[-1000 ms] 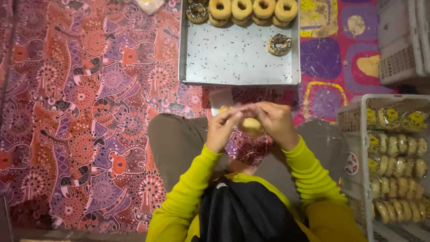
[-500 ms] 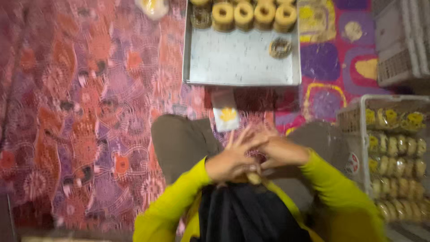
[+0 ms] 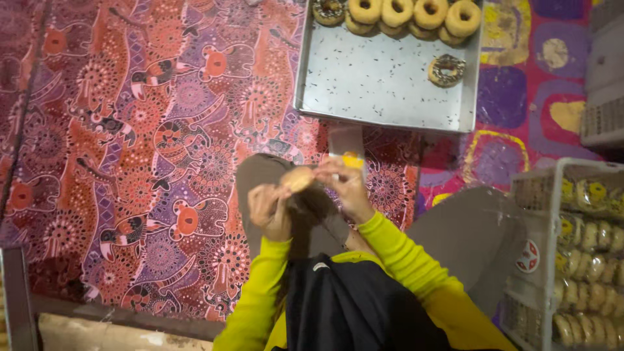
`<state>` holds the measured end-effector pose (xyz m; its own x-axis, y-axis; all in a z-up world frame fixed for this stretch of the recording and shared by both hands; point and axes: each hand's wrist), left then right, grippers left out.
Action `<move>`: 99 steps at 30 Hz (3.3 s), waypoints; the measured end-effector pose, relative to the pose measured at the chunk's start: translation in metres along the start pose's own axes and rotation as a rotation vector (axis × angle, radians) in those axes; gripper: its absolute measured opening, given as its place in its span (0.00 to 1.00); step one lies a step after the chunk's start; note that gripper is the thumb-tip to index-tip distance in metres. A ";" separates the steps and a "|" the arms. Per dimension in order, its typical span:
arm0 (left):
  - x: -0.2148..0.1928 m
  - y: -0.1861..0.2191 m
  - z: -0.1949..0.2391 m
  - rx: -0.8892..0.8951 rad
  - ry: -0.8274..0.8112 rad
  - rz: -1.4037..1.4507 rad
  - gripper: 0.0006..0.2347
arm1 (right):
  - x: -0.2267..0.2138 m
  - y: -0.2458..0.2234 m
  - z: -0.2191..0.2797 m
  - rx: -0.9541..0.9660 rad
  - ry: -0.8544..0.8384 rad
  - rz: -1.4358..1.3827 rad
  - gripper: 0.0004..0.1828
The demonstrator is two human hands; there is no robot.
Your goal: The person sits on the floor and repeatedly picks donuts from a metal tray, places them into small plastic bags, and arranges the bags in a white plastic crate. The person handles the donuts one at a time and continues until the tray is empty.
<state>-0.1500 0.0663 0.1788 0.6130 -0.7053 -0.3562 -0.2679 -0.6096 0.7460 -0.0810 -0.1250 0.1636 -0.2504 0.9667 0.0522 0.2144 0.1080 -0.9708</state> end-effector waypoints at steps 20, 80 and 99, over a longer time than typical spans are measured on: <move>0.241 -0.138 -0.004 -0.116 -1.252 -0.770 0.58 | -0.153 0.189 -0.050 0.567 0.334 0.772 0.11; 0.127 0.094 -0.025 -0.653 -0.684 1.022 0.13 | -0.116 -0.176 -0.013 -0.279 0.015 0.931 0.11; 0.071 0.103 0.007 -0.817 -0.649 1.106 0.18 | -0.042 -0.069 0.074 0.324 0.394 -0.483 0.06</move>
<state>-0.1396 -0.0494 0.2265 -0.0954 -0.8247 0.5575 0.2463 0.5231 0.8159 -0.1555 -0.1908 0.2114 0.1277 0.8464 0.5170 -0.1420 0.5315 -0.8351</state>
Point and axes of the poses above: each hand's wrist, its own z-axis away from the middle knuckle, its own x-axis out of the palm, y = z × x, and after that the axes turned 1 degree about y, right-handed
